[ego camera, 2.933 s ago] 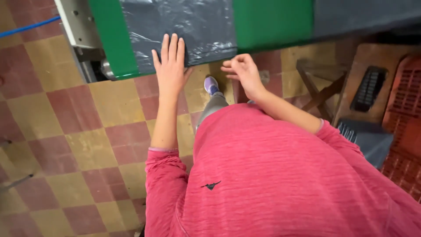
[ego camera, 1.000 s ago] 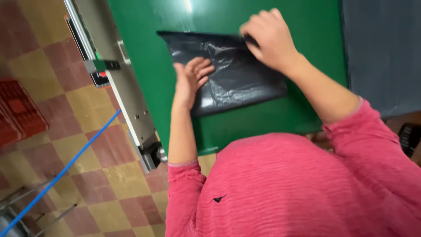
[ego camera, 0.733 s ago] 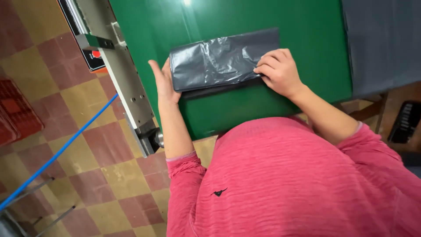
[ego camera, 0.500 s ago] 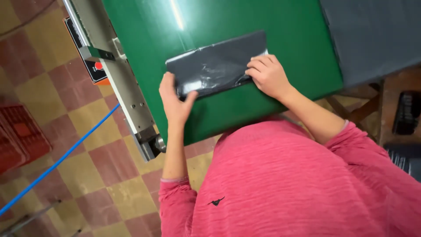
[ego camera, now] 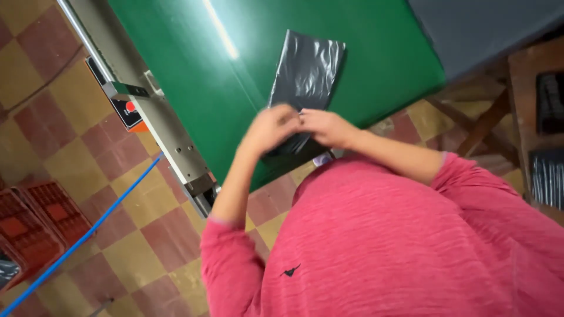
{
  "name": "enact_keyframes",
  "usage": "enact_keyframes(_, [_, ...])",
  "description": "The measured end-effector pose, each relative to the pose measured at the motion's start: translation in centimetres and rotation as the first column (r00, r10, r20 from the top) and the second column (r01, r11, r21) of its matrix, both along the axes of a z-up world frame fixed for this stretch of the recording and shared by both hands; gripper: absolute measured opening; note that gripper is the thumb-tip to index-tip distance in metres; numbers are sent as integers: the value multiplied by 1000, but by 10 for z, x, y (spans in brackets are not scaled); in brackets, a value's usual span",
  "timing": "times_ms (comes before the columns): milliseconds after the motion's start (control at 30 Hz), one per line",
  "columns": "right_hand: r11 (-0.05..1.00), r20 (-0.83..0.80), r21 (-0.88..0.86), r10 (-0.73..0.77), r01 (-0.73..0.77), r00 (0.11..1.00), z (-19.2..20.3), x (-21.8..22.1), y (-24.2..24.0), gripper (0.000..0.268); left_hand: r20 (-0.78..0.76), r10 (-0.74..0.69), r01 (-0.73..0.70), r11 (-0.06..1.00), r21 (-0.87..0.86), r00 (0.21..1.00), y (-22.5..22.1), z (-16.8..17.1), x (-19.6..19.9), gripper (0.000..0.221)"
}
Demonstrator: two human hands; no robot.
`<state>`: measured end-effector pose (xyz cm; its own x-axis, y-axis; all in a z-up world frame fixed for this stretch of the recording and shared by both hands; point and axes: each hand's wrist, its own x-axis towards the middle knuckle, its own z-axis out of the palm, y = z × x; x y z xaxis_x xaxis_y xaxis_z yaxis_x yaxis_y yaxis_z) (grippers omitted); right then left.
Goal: Folding black plastic bags on a conveyor belt and stacking them in a crate.
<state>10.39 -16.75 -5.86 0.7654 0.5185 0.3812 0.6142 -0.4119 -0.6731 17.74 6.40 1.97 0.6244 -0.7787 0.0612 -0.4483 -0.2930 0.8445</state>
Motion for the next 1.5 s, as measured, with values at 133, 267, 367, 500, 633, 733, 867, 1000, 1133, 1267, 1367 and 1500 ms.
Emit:
enact_keyframes(133, [955,-694,-29,-231,294,682,-16,7,-25,17,-702,237,-239,966,98,672,-2,-78,73,53])
enact_keyframes(267, [507,-962,271,174,818,211,-5,49,-39,28,-251,540,-489,839,238,803,-19,-89,88,54])
enact_keyframes(367, [306,-845,404,487,862,223,-27,56,-49,28,413,492,-619,738,268,766,-45,-73,70,51])
enact_keyframes(500, [352,-709,622,633,699,313,-20,23,-91,31,579,489,-746,549,377,652,-65,-68,65,49])
enact_keyframes(633, [680,-850,477,518,556,96,-28,-73,-197,50,621,490,-778,517,358,612,-117,10,28,57])
enact_keyframes(733, [567,-889,393,436,724,141,-84,-105,-251,57,586,304,-526,812,253,751,-184,16,6,74])
enact_keyframes(867, [-70,-902,358,231,931,364,-104,-93,-291,76,731,-288,-24,923,384,618,-296,-12,-39,77])
enact_keyframes(1000, [-333,-917,323,124,886,380,-124,-113,-337,74,851,-403,139,915,378,337,-367,-57,-46,60])
enact_keyframes(1133, [-269,-858,399,227,877,460,-51,-149,-364,75,876,-284,167,957,236,390,-392,-48,-39,55])
enact_keyframes(1267, [163,-853,509,230,845,469,16,-158,-394,89,508,-401,350,916,198,762,-404,0,-25,43])
enact_keyframes(1367, [498,-893,209,-254,842,372,20,-132,-434,105,120,-265,270,963,-28,957,-401,44,-6,43])
enact_keyframes(1500, [566,-421,414,-575,713,702,71,-34,-480,120,-197,112,-157,960,-232,974,-380,83,32,25])
